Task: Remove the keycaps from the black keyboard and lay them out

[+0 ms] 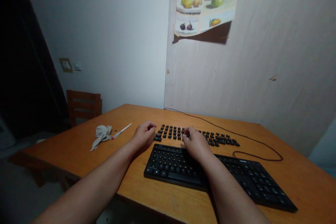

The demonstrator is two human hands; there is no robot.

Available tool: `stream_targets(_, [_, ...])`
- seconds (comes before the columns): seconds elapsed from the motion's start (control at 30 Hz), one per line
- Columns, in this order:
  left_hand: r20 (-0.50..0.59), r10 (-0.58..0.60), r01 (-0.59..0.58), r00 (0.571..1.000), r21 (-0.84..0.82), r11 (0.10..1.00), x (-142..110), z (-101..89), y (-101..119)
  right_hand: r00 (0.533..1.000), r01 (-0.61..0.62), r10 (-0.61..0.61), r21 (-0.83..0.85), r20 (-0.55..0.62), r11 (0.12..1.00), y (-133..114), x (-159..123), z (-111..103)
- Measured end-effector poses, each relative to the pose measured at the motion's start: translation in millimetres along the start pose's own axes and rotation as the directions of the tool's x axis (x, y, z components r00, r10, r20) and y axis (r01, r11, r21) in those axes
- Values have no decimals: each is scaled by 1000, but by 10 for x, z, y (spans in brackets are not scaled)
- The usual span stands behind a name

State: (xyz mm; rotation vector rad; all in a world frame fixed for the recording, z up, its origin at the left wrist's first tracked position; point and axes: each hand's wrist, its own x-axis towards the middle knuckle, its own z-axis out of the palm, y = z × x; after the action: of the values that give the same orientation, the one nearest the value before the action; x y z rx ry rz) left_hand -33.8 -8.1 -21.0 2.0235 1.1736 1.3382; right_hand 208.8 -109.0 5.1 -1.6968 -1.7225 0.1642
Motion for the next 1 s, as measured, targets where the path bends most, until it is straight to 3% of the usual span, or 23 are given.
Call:
stream_targets(0.2, [-8,-42,41,999,-89,995,204,-19,160,999,-31,39,242,-28,970,48,55,-11])
stream_targets(0.4, [1,-86,84,996,-215,973,377,37,273,992,-94,123,509,-23,856,-14,48,-41])
stream_targets(0.57, [70,-111,128,991,-330,935,190,115,247,951,-250,295,802,97,542,-38,53,-108])
stream_targets(0.63, [209,-121,201,970,-418,886,104,109,227,935,-285,330,826,129,486,-40,54,-117])
stream_targets(0.7, [324,-117,268,939,-475,838,63,73,217,930,-300,340,828,142,473,-54,44,-120])
stream_targets(0.77, [326,-102,245,940,-438,865,72,23,205,931,-297,339,826,138,480,-78,28,-125])
stream_targets(0.9, [299,-76,137,951,-188,973,147,-39,100,944,-211,329,795,15,569,-104,5,-144])
stream_targets(1.0, [302,-64,94,951,-86,992,178,-32,-19,938,-185,343,775,-43,604,-95,4,-157])
